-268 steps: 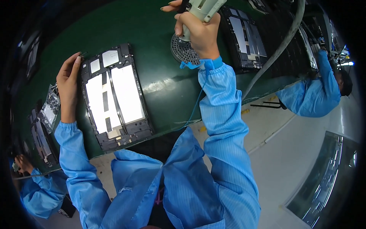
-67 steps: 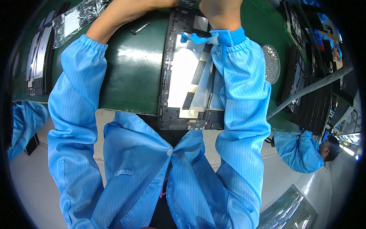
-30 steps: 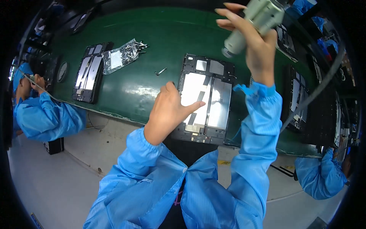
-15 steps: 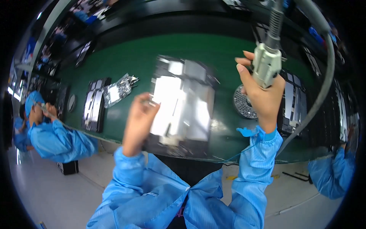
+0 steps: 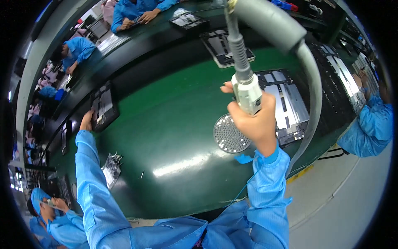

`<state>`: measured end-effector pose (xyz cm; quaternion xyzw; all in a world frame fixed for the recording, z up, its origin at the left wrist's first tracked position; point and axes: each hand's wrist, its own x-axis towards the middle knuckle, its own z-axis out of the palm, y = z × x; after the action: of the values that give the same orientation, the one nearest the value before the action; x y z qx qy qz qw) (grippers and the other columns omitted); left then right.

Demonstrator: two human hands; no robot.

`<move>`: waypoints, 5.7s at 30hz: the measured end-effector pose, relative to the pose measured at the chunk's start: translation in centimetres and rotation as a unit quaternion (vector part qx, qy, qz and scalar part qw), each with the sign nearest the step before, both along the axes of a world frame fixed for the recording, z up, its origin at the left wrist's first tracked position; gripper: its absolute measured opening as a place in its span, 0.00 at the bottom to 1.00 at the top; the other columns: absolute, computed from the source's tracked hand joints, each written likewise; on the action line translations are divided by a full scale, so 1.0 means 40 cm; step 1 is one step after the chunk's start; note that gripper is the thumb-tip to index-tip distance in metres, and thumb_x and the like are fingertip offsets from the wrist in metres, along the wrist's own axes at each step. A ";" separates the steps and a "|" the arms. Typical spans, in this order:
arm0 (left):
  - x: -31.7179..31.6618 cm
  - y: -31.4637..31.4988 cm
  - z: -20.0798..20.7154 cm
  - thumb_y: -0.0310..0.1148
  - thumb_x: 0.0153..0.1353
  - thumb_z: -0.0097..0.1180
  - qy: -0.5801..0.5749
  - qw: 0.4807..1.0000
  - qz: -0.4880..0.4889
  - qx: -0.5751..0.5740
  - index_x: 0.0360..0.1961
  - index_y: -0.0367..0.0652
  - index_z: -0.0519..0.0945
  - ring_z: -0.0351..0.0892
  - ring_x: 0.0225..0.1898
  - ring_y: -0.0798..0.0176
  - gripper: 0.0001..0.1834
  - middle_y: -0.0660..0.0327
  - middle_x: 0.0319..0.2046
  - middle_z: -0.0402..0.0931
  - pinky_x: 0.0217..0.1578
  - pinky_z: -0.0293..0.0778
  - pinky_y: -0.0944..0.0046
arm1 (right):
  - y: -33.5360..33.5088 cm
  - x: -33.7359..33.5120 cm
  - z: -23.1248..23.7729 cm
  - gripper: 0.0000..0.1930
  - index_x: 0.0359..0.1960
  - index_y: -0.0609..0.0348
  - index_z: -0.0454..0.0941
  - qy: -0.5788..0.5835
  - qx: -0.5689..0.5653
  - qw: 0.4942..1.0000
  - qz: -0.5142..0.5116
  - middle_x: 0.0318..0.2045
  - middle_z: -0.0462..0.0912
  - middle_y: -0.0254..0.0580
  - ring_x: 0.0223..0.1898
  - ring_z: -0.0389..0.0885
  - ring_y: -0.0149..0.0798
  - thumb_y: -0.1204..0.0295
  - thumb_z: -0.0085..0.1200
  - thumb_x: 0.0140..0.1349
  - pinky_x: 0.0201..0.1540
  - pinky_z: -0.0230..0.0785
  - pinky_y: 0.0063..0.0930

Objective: The worker is assembling electronic screens or tablets on an industrial production line using an electric screwdriver.

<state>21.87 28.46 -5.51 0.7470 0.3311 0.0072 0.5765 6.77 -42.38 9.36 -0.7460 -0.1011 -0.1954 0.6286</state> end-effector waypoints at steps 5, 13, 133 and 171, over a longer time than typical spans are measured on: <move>0.176 -0.140 0.060 0.57 0.59 0.56 0.093 0.764 0.045 0.637 0.41 0.41 0.83 0.84 0.42 0.49 0.27 0.50 0.38 0.83 0.40 0.79 0.53 | -0.022 -0.003 -0.002 0.19 0.46 0.70 0.77 -0.012 -0.026 1.000 -0.006 0.40 0.86 0.52 0.21 0.74 0.23 0.89 0.45 0.51 0.22 0.69 0.18; 0.341 -1.331 0.212 0.63 0.58 0.59 -0.031 0.962 -0.258 0.086 0.51 0.31 0.76 0.82 0.38 0.56 0.40 0.47 0.40 0.78 0.36 0.80 0.57 | -0.046 0.010 -0.014 0.09 0.33 0.66 0.80 -0.056 0.009 0.996 -0.076 0.29 0.85 0.46 0.30 0.85 0.35 0.81 0.58 0.48 0.33 0.75 0.29; -0.610 -0.875 0.106 0.33 0.65 0.62 -0.219 0.949 -0.180 0.137 0.46 0.39 0.85 0.79 0.40 0.72 0.12 0.62 0.38 0.84 0.44 0.73 0.74 | 0.069 -0.010 -0.135 0.14 0.42 0.70 0.76 0.021 0.156 0.970 0.187 0.36 0.84 0.58 0.17 0.72 0.30 0.82 0.46 0.52 0.19 0.69 0.22; -0.559 -0.783 0.140 0.31 0.56 0.64 -0.241 0.923 -0.299 -0.017 0.34 0.33 0.86 0.75 0.26 0.73 0.11 0.61 0.24 0.83 0.31 0.73 0.68 | 0.584 -0.031 -0.115 0.13 0.42 0.69 0.71 0.018 0.175 0.921 0.348 0.38 0.81 0.57 0.16 0.70 0.30 0.76 0.44 0.55 0.21 0.68 0.25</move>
<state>-0.50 -2.87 0.08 0.7773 -0.0565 0.0082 0.6266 5.54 -19.02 4.76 -0.5452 -0.3073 0.0350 0.7792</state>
